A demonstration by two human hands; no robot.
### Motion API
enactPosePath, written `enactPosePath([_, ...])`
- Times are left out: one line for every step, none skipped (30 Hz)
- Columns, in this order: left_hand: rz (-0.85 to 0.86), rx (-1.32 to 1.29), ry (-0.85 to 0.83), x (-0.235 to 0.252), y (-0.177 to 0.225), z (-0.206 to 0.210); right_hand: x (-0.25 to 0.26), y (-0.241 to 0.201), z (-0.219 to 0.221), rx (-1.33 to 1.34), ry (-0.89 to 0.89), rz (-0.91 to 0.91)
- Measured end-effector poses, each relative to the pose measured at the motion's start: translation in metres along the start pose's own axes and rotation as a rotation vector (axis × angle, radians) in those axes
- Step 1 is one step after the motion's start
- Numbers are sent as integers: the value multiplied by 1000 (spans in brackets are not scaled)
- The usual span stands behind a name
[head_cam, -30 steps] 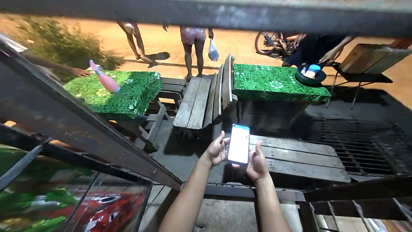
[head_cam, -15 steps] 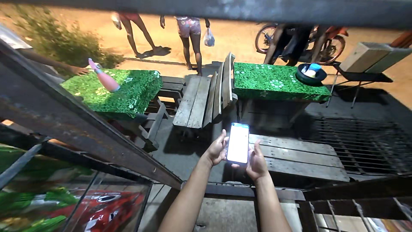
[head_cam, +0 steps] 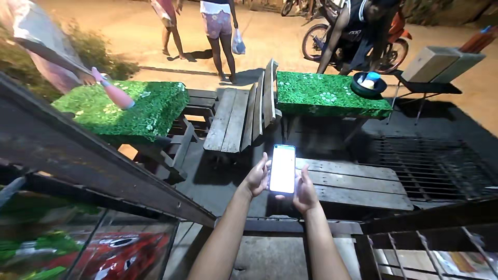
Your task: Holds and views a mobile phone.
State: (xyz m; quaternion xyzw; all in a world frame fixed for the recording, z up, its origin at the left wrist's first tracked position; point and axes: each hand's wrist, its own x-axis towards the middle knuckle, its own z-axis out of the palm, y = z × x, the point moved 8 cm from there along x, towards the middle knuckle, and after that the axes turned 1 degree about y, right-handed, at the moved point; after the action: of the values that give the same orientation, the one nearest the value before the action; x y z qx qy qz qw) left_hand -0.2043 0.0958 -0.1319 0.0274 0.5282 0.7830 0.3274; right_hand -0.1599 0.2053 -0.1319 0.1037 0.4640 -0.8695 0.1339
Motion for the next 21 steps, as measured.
enactPosePath([4, -6, -4, -1, 1, 1, 0, -1, 0, 0, 0, -5])
enactPosePath([6, -7, -12, -1, 1, 2, 1, -1, -1, 4, 3, -8])
enactPosePath([6, -5, -18, 0, 1, 2, 1, -1, -1, 11, 4, -8])
enactPosePath([4, -4, -17, 0, 0, 1, 1, 0, -1, 14, 1, -6])
enactPosePath([1, -9, -10, -1, -1, 1, 2, 1, -1, 19, -1, -2])
enactPosePath([0, -19, -9, -2, 0, 1, 3, 2, -1, 19, -3, 2])
enactPosePath([3, -29, -12, -2, 2, 2, 3, 2, -1, 15, -5, 6])
enactPosePath([6, -41, -11, -2, 3, 3, 4, 2, -2, 13, 0, 13])
enactPosePath([3, -51, -14, -2, 3, 4, 3, 3, -2, 7, 17, 21])
enactPosePath([0, -56, -24, -3, 3, 4, 2, 3, -2, 1, 34, 28])
enactPosePath([-1, -55, -27, -3, 3, 5, 1, 3, -2, -2, 47, 30])
enactPosePath([-5, -56, -23, -3, 4, 5, 2, 3, -1, -4, 52, 31])
enactPosePath([-8, -57, -18, -4, 4, 5, 2, 3, -1, -2, 49, 30])
enactPosePath([-9, -60, -15, -4, 4, 5, 2, 3, -1, 1, 42, 30])
enactPosePath([-8, -58, -13, -4, 5, 6, 3, 3, -2, 10, 38, 31])
enactPosePath([-3, -53, -7, -4, 6, 6, 3, 3, -2, 20, 37, 35])
enactPosePath([0, -54, -4, -4, 6, 6, 3, 3, -1, 28, 41, 38])
enactPosePath([-3, -56, -4, -4, 6, 6, 3, 3, -1, 25, 48, 40])
enactPosePath([-8, -56, 3, -4, 5, 5, 2, 3, -1, 20, 55, 44])
enactPosePath([-13, -55, 12, -4, 4, 4, 2, 4, -1, 21, 58, 47])
enactPosePath([-21, -53, 15, -4, 3, 4, 2, 4, -2, 22, 62, 48])
